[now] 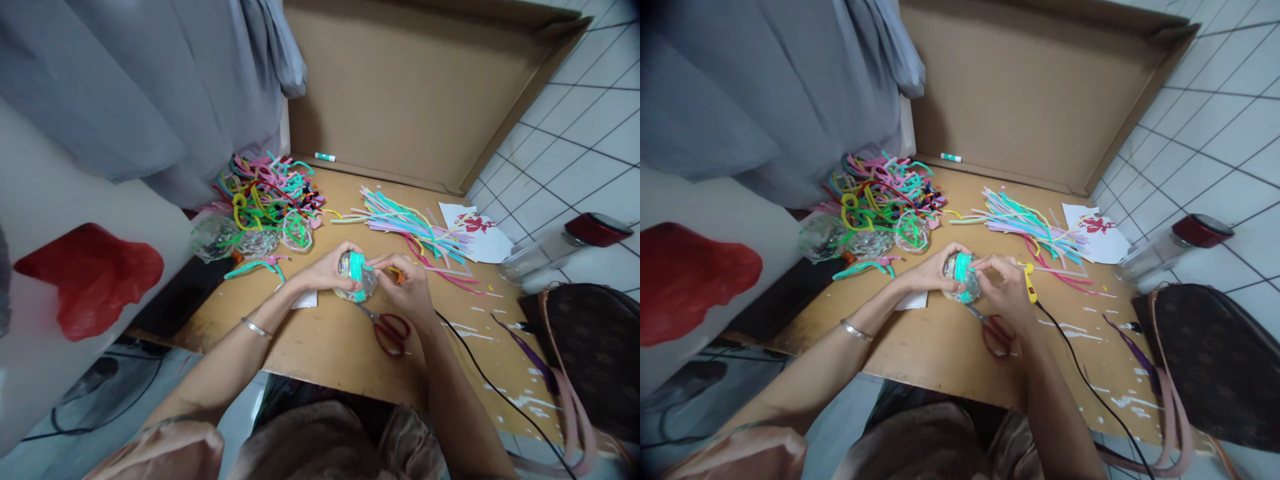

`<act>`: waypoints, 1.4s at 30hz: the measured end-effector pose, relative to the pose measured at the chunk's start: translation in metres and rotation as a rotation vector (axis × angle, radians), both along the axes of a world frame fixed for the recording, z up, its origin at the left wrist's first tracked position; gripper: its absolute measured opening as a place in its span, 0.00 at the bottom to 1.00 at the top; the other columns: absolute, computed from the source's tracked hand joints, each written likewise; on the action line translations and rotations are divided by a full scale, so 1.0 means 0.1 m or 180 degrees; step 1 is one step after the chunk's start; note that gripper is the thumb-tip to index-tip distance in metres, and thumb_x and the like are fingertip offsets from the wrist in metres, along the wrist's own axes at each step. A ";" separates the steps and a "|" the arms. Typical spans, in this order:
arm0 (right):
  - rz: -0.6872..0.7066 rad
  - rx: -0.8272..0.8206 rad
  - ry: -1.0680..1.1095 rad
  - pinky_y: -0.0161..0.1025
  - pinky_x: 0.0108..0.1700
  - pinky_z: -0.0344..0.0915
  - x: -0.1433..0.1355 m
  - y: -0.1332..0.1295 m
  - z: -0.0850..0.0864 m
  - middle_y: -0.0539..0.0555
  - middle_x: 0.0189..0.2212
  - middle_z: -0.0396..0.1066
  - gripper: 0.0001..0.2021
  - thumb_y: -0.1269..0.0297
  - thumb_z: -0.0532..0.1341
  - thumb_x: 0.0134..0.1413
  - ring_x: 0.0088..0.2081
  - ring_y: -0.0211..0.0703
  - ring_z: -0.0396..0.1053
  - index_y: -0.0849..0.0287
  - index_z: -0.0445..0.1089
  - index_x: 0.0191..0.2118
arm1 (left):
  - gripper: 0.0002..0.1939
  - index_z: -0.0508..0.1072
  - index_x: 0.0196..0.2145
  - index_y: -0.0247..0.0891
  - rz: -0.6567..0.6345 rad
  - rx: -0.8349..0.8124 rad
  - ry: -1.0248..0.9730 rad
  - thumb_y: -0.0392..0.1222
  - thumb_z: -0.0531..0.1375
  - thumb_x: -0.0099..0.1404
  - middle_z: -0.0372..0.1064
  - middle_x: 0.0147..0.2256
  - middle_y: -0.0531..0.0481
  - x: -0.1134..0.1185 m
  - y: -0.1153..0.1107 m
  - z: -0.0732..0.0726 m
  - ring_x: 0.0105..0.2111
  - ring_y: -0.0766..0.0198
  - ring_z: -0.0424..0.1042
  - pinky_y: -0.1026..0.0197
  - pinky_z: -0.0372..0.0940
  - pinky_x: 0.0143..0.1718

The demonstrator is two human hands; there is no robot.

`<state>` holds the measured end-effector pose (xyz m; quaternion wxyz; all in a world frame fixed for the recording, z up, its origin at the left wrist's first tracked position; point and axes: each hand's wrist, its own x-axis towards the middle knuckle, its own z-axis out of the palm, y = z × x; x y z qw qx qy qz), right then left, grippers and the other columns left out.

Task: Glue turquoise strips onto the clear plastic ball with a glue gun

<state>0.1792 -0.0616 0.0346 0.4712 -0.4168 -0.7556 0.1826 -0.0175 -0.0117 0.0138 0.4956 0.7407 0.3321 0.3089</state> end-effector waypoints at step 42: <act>0.0010 -0.0263 0.0188 0.46 0.49 0.69 0.01 0.01 0.03 0.54 0.39 0.78 0.06 0.63 0.64 0.52 0.43 0.46 0.75 0.54 0.74 0.37 | 0.25 0.67 0.46 0.38 0.0132 0.0408 0.0090 0.43 0.66 0.50 0.67 0.41 0.51 -0.06 -0.01 0.07 0.41 0.60 0.67 0.60 0.64 0.44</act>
